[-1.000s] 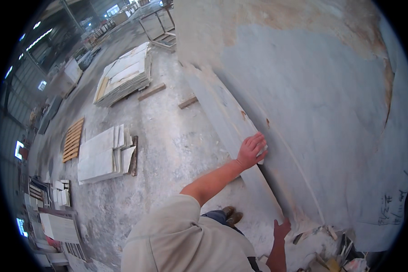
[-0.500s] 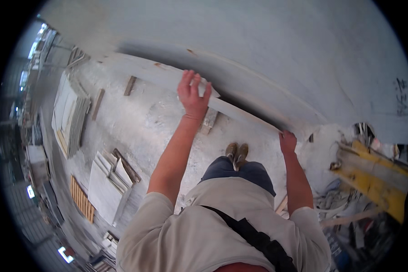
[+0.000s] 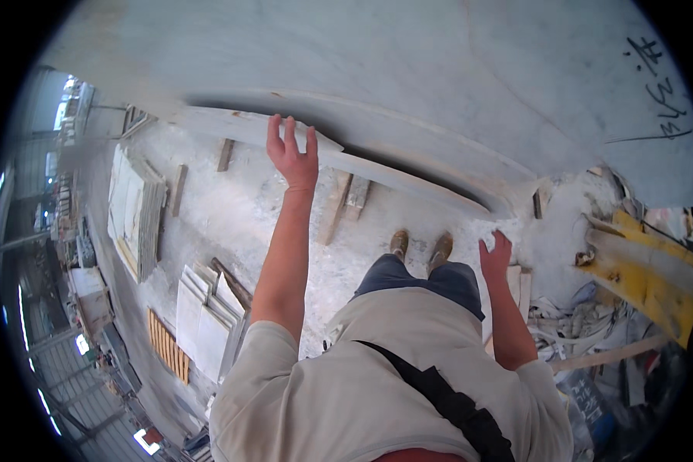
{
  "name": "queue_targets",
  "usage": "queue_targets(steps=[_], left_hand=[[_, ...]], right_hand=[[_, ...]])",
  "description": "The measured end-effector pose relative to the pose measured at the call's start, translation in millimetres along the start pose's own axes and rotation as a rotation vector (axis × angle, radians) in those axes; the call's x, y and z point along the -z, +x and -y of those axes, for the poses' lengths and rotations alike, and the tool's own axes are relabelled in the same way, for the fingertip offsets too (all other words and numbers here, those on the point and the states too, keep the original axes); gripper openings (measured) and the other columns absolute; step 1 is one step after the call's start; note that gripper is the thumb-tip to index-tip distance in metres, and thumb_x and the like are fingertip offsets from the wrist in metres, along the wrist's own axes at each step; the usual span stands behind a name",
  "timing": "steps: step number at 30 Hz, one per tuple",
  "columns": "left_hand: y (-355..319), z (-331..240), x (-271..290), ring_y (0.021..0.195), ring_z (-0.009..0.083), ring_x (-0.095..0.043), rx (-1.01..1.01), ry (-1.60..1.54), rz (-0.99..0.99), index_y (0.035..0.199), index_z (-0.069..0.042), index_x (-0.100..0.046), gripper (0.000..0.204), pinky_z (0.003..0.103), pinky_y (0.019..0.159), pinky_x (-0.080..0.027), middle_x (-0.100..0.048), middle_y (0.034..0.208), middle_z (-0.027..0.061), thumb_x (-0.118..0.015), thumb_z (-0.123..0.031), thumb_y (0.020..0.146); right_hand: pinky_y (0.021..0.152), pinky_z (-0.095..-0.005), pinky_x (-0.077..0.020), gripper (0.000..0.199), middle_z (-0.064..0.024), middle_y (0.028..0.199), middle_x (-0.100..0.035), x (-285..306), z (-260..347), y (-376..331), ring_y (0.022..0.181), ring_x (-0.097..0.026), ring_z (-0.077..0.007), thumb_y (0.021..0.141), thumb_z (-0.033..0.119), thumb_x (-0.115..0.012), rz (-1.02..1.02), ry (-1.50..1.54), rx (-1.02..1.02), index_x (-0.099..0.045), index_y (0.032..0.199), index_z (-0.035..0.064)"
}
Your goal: The person uses a handheld remote control to operate an overhead crane, lifting a large stone slab from a vertical position and placing it onto a wooden pallet. The person guides the slab with their hands during the lift and placement, then adjusts the camera headstrap.
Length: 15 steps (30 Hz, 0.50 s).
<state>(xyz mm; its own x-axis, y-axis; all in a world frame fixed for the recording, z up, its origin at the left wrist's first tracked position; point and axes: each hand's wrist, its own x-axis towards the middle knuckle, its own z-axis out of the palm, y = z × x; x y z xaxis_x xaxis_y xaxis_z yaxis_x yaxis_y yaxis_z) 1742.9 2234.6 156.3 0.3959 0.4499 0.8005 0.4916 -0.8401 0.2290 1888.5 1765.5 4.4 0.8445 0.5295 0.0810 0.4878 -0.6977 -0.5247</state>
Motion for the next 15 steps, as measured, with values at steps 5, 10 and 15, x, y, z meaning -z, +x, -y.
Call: queue_targets(steps=[5,10,15], left_hand=[[-4.3,-21.3,11.1,0.118,0.0383,-0.044,0.044,0.036,0.003,0.124,0.0,-0.045,0.052,0.045,0.096,-0.035,-0.044,0.13,0.0215,-0.066,-0.015,0.079],[-48.2,-50.9,12.3,0.112,0.0391,-0.046,0.251,0.032,0.037,0.117,0.002,-0.049,0.044,0.045,0.094,-0.036,-0.047,0.124,0.0232,-0.063,-0.013,0.078],[-177.9,-64.9,-13.0,0.092,0.0368,-0.059,0.493,-0.076,0.821,0.101,-0.003,-0.061,0.036,0.044,0.08,-0.046,-0.063,0.095,0.0199,-0.059,-0.033,0.08]], right_hand=[[0.09,-0.0446,-0.0399,0.043,-0.0171,0.109,-0.058,27.8,-73.4,-60.2,0.103,-0.051,-0.0361,0.073,0.021,-0.071,0.118,-0.076,-0.101,-0.055,0.108,0.0014],[0.088,-0.0442,-0.0409,0.041,-0.0172,0.105,-0.06,55.8,-128.2,-81.6,0.101,-0.052,-0.036,0.075,0.027,-0.069,0.214,-0.196,-0.294,-0.057,0.105,0.0015],[0.076,-0.0427,-0.0458,0.037,-0.0177,0.088,-0.064,49.0,-187.1,-112.9,0.084,-0.058,-0.0353,0.076,0.03,-0.068,-0.041,-0.13,-0.441,-0.06,0.097,0.0002]])
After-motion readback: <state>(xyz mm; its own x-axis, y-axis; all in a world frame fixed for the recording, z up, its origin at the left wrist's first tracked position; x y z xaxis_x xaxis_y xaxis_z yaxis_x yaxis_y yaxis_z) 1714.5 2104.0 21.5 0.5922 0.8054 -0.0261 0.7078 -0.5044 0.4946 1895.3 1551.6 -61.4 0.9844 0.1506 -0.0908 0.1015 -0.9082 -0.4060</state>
